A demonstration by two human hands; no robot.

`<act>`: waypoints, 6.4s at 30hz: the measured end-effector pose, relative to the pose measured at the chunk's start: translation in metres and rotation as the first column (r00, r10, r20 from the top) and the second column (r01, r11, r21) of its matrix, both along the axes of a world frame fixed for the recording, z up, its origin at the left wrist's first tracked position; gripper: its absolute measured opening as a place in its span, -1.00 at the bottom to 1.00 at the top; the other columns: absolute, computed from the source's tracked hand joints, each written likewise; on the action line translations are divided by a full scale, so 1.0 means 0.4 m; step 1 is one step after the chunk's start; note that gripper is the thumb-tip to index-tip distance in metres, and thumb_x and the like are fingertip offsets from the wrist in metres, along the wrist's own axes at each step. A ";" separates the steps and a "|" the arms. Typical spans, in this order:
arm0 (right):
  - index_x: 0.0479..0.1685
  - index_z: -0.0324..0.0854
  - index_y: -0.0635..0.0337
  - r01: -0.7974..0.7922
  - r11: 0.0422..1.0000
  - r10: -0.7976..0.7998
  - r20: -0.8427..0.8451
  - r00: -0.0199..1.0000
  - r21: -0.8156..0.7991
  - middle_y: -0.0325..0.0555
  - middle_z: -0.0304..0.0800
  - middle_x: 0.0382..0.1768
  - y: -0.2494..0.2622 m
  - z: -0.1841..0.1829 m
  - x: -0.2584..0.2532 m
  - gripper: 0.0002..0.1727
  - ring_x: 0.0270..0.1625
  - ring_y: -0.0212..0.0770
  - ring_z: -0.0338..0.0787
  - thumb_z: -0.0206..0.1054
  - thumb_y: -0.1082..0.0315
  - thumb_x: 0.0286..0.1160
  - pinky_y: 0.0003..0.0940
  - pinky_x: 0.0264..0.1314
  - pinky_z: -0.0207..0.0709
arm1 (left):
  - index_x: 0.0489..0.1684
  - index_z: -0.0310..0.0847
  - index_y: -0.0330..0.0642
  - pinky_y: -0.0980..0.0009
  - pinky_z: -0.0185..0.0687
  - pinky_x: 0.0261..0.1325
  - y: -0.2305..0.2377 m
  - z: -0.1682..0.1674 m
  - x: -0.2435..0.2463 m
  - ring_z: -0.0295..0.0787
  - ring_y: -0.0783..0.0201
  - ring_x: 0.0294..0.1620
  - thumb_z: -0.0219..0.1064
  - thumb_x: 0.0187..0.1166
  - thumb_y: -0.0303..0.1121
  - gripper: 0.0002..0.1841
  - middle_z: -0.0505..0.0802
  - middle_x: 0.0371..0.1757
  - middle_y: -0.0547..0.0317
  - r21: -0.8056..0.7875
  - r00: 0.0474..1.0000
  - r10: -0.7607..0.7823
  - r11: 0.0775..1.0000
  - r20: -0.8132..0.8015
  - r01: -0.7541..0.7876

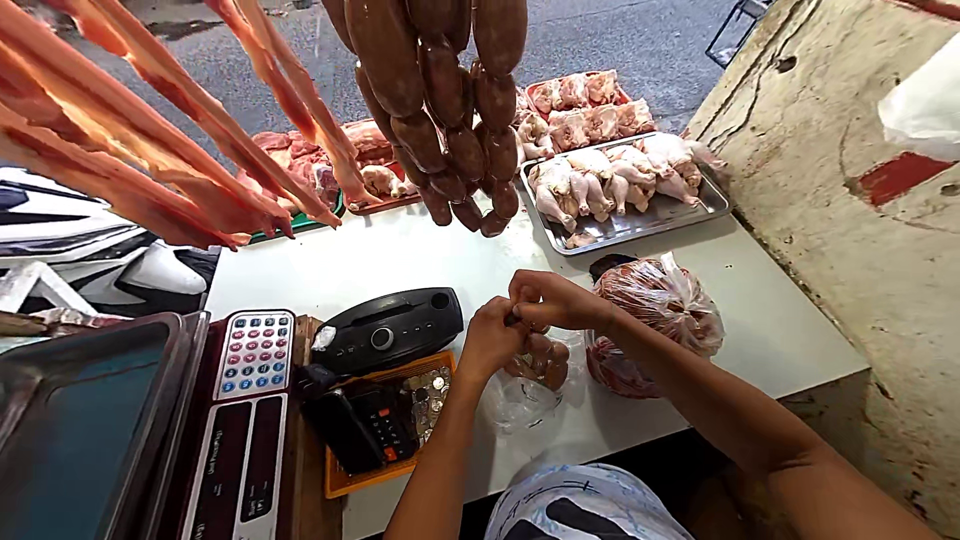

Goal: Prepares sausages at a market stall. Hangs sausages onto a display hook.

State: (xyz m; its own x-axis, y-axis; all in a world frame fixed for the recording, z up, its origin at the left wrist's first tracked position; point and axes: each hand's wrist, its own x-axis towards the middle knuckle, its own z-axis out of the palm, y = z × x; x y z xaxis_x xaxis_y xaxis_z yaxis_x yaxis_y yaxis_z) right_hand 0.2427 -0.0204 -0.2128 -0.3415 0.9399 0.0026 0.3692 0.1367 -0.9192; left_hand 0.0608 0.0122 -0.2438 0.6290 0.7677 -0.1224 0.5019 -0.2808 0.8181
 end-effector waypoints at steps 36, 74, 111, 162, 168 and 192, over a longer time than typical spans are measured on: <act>0.29 0.68 0.19 0.318 0.928 -0.343 0.109 0.933 0.194 -0.05 0.89 -0.13 -0.255 -0.155 0.034 -0.47 -0.14 -0.27 0.84 0.51 0.29 0.24 -0.23 -0.03 0.74 | 0.04 0.73 -0.31 0.21 0.65 0.06 0.003 -0.082 0.075 0.75 0.23 -0.08 0.13 0.60 -0.52 -0.75 0.82 -0.10 0.00 -0.470 0.920 0.389 0.821 0.049 -0.323; -0.08 0.75 0.25 0.676 0.662 -0.735 0.108 0.669 0.324 0.00 0.77 -0.10 -0.259 -0.307 -0.078 -0.65 -0.01 -0.12 0.76 0.55 0.20 0.26 -0.13 0.13 0.63 | 0.70 0.16 -0.33 0.17 0.76 -0.07 -0.069 -0.099 0.109 0.77 0.04 -0.11 0.33 0.55 -0.63 -0.33 0.72 0.10 -0.34 -0.711 0.555 0.809 0.506 0.194 -0.489; 0.54 0.50 0.18 0.579 0.811 -0.462 0.516 0.721 -0.083 0.10 0.69 0.38 -0.220 -0.219 -0.101 -0.19 0.45 0.10 0.66 0.53 -0.07 0.30 0.21 0.53 0.36 | -0.09 0.73 -0.31 0.10 0.68 0.00 -0.004 -0.135 0.102 0.77 0.14 -0.15 0.27 0.53 -0.51 -0.85 0.82 -0.23 -0.05 -0.317 0.851 0.518 0.825 0.089 -0.469; 0.71 0.23 0.30 0.508 0.828 -0.392 -0.401 0.828 0.239 -0.14 0.81 -0.06 -0.079 0.191 -0.042 -0.11 -0.09 -0.41 0.81 0.49 0.29 0.26 -0.48 0.05 0.71 | 0.00 0.72 -0.34 0.50 0.59 -0.63 0.079 0.563 0.095 0.61 0.35 -0.73 0.21 0.58 -0.69 -0.80 0.76 -0.53 0.02 -0.042 0.876 0.112 0.994 0.469 -0.105; 0.67 0.31 0.21 0.543 0.835 -0.418 -0.543 0.728 0.085 -0.10 0.88 -0.12 -0.089 0.187 -0.038 -0.16 -0.21 -0.29 0.86 0.51 0.12 0.35 -0.28 -0.08 0.79 | 0.08 0.72 -0.34 0.44 0.67 -0.48 0.111 0.513 0.062 0.67 0.39 -0.57 0.22 0.47 -0.61 -0.72 0.83 -0.30 0.12 0.075 0.916 -0.030 0.997 0.401 0.000; -0.23 0.71 0.26 0.770 0.624 -0.581 -0.580 0.571 0.132 -0.32 0.81 -0.38 -0.080 0.096 -0.099 -0.89 -0.31 -0.52 0.78 0.44 0.56 0.30 -0.55 -0.19 0.71 | 0.14 0.81 -0.21 -0.06 0.59 0.29 0.015 0.399 0.094 0.81 0.00 0.11 0.24 0.50 -0.60 -0.67 0.91 -0.01 -0.01 0.666 0.937 -0.345 0.688 -0.050 0.289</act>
State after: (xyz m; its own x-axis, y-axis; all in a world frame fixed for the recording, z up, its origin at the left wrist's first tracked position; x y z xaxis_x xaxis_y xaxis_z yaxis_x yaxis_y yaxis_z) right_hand 0.2031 -0.0523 -0.1745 0.5296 0.7838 0.3243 0.0533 0.3508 -0.9349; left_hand 0.0982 0.0183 -0.0843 0.8350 0.3891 0.3890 0.2291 -0.8888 0.3970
